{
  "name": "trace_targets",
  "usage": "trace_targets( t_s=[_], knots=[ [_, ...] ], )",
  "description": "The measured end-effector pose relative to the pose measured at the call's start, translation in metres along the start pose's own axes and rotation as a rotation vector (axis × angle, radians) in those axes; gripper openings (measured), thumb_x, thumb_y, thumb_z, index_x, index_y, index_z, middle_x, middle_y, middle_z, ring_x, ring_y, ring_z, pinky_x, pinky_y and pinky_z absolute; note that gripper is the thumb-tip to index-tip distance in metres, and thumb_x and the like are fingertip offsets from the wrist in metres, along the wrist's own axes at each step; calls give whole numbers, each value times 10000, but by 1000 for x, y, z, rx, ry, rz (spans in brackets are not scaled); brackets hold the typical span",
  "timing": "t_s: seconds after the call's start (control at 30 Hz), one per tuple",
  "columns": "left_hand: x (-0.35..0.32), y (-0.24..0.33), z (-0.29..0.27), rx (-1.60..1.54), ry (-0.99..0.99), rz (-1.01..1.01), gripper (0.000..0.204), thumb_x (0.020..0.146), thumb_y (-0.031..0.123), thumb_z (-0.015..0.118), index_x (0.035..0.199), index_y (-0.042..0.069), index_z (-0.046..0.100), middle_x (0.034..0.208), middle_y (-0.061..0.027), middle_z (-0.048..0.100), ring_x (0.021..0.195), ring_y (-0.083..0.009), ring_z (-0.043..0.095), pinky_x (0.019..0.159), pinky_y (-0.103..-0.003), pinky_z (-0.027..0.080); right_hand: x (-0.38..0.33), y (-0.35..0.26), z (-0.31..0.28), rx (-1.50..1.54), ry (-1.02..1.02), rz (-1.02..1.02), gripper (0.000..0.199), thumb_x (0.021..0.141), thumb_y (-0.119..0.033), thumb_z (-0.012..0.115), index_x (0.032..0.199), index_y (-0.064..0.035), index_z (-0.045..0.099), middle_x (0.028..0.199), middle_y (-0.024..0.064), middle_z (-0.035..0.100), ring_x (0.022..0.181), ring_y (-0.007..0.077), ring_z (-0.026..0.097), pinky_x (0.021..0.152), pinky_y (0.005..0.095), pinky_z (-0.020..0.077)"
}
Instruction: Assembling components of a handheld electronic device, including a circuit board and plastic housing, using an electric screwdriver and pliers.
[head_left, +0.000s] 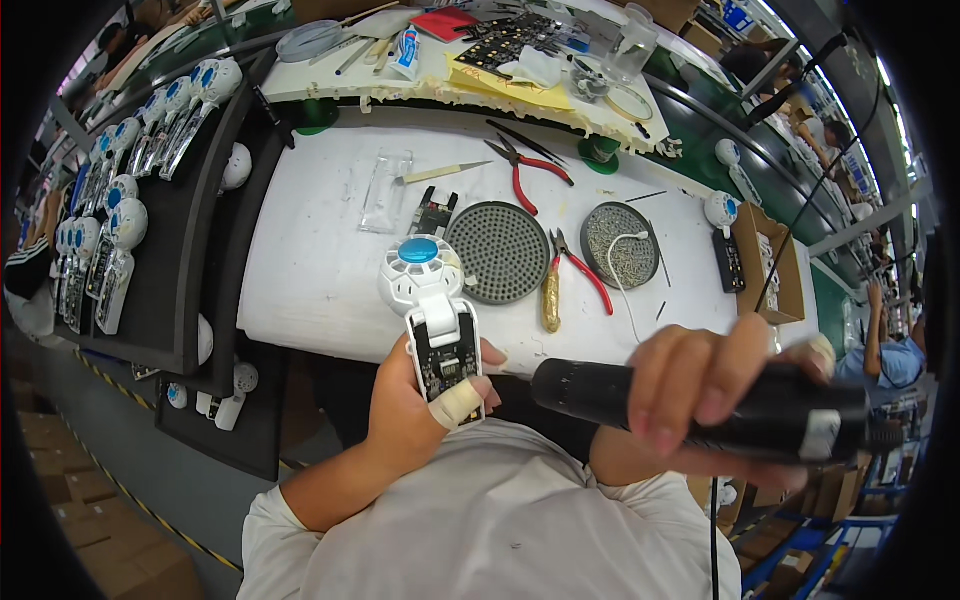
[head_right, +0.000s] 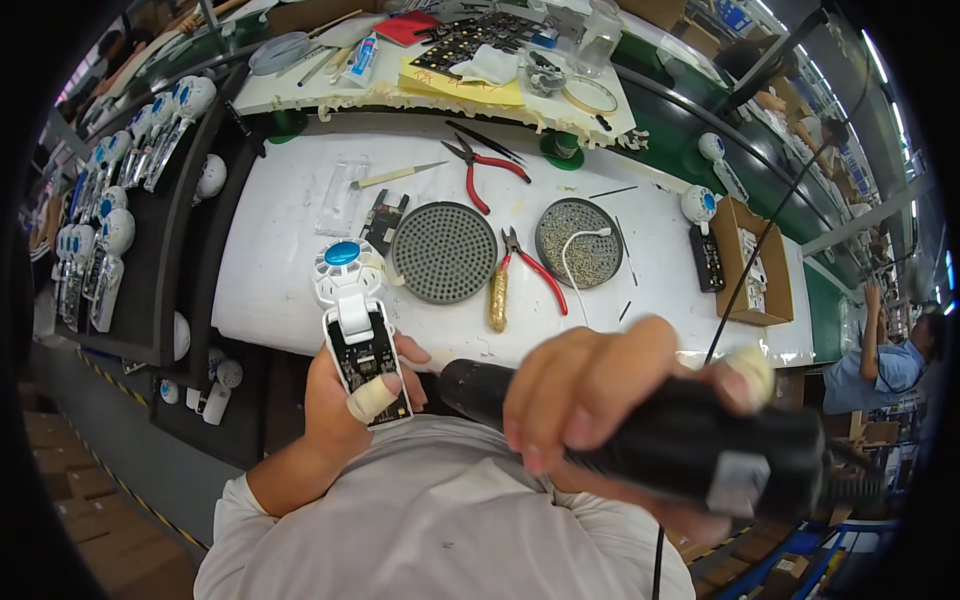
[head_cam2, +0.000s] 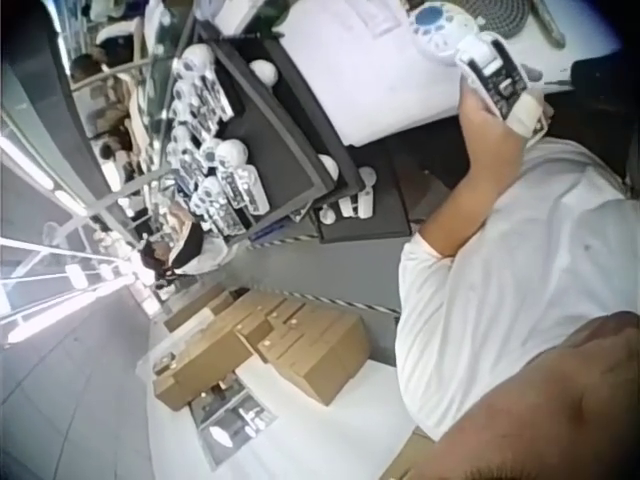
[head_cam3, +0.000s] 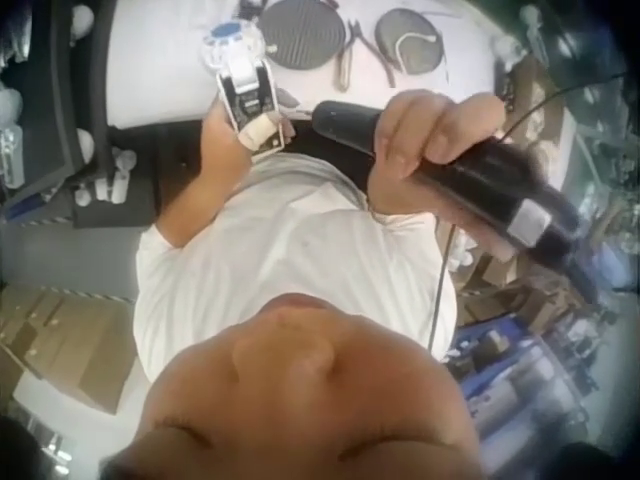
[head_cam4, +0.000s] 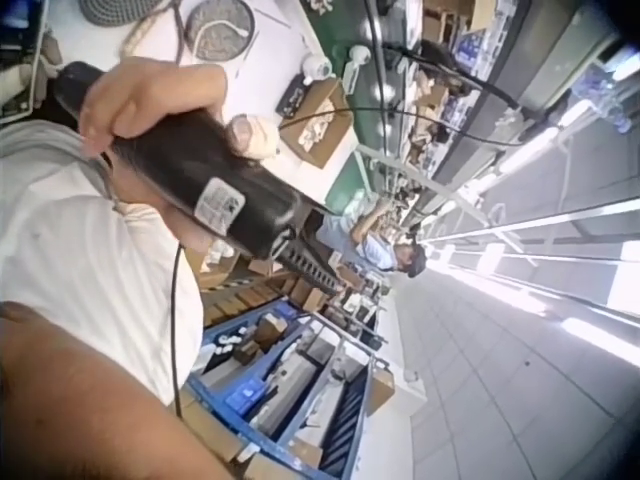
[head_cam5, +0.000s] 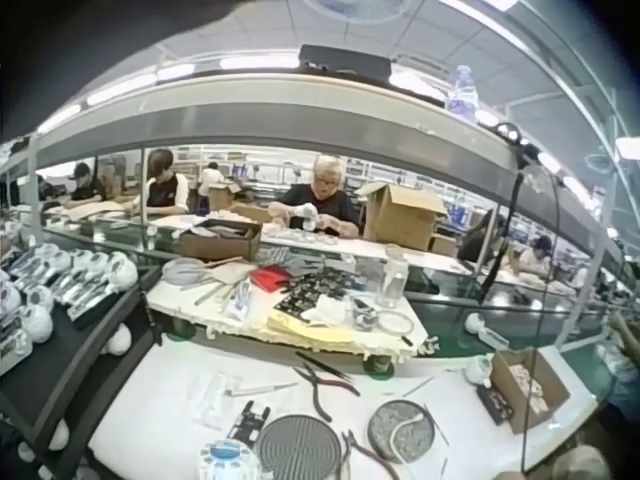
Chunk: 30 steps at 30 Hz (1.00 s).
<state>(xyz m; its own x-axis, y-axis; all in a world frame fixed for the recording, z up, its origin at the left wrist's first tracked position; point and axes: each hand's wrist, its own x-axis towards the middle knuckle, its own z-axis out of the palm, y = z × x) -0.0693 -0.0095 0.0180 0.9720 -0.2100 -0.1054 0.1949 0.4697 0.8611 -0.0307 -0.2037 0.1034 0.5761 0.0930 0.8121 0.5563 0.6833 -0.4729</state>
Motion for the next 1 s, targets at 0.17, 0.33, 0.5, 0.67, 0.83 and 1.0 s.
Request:
trace_targets(
  t_s=[0.17, 0.33, 0.5, 0.67, 0.83, 1.0],
  knots=[
    [3, -13, -1, -84, -34, 22, 402, 867, 67, 648, 1182, -13, 411, 1011, -125, 614, 785, -185, 642, 690, -335, 548, -3, 5, 15, -69, -8, -258, 616, 847, -364, 725, 1257, -27, 412, 840, 84, 493, 447, 128, 568, 365, 225, 504],
    [3, -12, 5, -122, -41, -11, 392, 886, 68, 614, 1203, -5, 397, 989, -115, 601, 784, -184, 633, 689, -330, 542, 2, 4, 12, -130, -99, -188, 600, 839, -331, 739, 1206, 9, 409, 838, 78, 492, 433, 127, 564, 357, 226, 507],
    [4, -10, 9, -112, -60, -46, 385, 895, 65, 595, 1212, -5, 388, 996, -117, 598, 787, -182, 629, 689, -327, 537, -5, 5, 9, -197, -23, -206, 627, 853, -361, 715, 1234, 20, 392, 850, 80, 488, 463, 137, 556, 385, 239, 494],
    [5, -13, 12, -101, -42, -42, 367, 900, 45, 585, 1206, -5, 388, 996, -116, 595, 777, -174, 625, 682, -321, 532, -13, 8, 6, -256, 57, -229, 657, 867, -390, 690, 1262, 30, 376, 861, 83, 484, 493, 146, 548, 413, 252, 481],
    [6, -16, 16, 34, 3, 15, 349, 903, 25, 583, 1192, -5, 391, 990, -114, 597, 776, -161, 624, 679, -304, 529, -18, 13, 5, -317, 125, -259, 687, 881, -420, 665, 1290, 40, 359, 873, 85, 481, 523, 155, 540, 441, 265, 468],
    [7, -24, 18, 161, 25, 98, 334, 908, 20, 588, 1177, -12, 392, 978, -114, 604, 783, -145, 623, 679, -280, 524, -19, 17, 8, -365, 170, -285, 713, 893, -443, 646, 1313, 48, 345, 882, 87, 478, 547, 163, 534, 464, 275, 458]
  ],
)
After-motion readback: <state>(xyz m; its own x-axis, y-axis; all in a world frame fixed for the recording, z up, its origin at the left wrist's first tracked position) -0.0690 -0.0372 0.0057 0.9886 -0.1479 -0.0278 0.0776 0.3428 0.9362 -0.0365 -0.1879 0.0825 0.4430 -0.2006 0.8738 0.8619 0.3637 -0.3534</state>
